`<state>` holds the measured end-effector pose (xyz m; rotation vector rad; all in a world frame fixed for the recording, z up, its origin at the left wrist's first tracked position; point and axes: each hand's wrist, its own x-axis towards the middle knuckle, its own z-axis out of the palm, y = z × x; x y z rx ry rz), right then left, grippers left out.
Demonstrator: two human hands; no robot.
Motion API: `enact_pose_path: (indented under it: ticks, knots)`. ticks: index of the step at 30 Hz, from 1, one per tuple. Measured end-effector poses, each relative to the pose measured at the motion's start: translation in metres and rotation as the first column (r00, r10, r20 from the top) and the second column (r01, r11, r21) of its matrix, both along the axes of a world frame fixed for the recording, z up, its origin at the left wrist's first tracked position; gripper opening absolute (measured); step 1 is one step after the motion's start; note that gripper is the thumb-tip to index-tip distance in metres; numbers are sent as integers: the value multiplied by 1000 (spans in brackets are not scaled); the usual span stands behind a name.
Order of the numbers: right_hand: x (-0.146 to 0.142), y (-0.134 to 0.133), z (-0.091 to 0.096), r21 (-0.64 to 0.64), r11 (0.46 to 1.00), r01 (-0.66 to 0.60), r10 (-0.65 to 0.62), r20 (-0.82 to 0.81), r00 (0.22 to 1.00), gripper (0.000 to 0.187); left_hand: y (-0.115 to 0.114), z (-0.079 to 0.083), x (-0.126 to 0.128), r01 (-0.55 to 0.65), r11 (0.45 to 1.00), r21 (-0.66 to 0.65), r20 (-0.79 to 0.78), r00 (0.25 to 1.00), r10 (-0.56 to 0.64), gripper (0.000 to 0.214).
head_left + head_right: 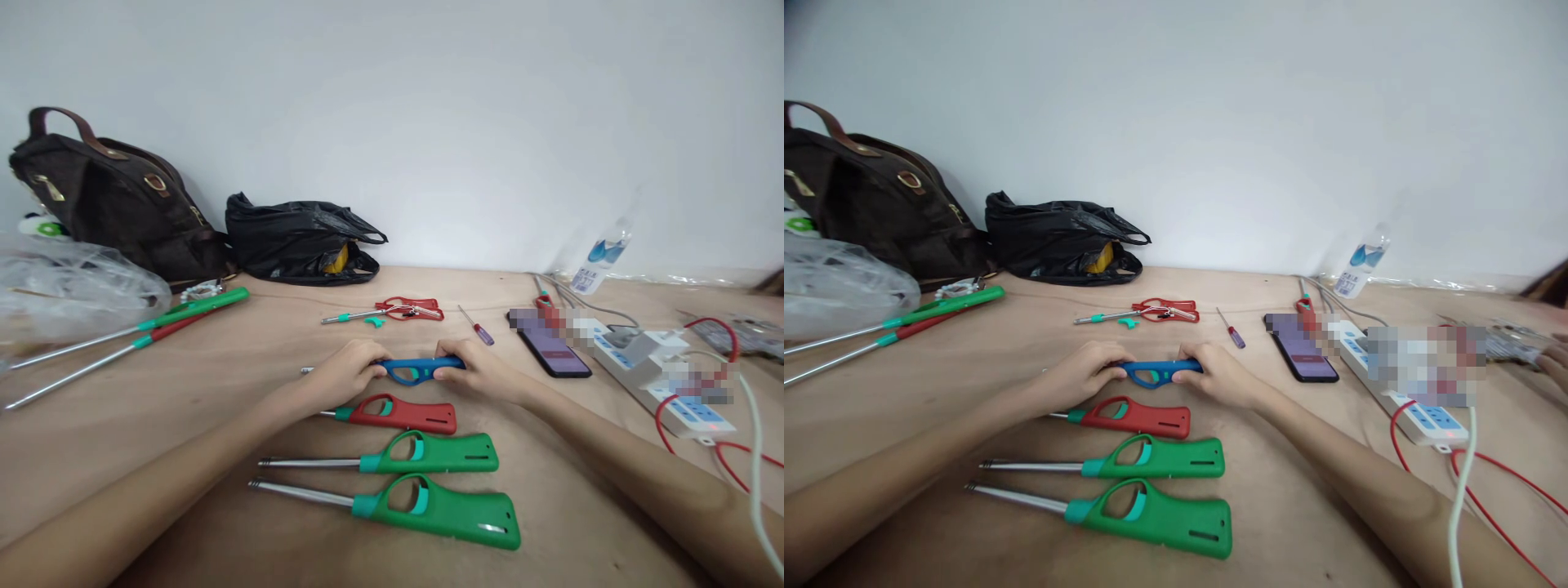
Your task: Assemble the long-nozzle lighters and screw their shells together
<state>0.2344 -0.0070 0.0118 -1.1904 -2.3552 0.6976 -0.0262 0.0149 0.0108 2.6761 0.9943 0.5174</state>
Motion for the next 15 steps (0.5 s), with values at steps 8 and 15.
enact_pose_path:
  ticks: [8,15]
  knots:
    - [-15,-11,12,103,994,-46,20,233,972,13,-2,1,4,83,965,250,-53,996,-72,28]
    - [-37,-25,3,203,979,-29,-70,462,884,27,-31,16,17,137,945,298,-70,990,-121,42]
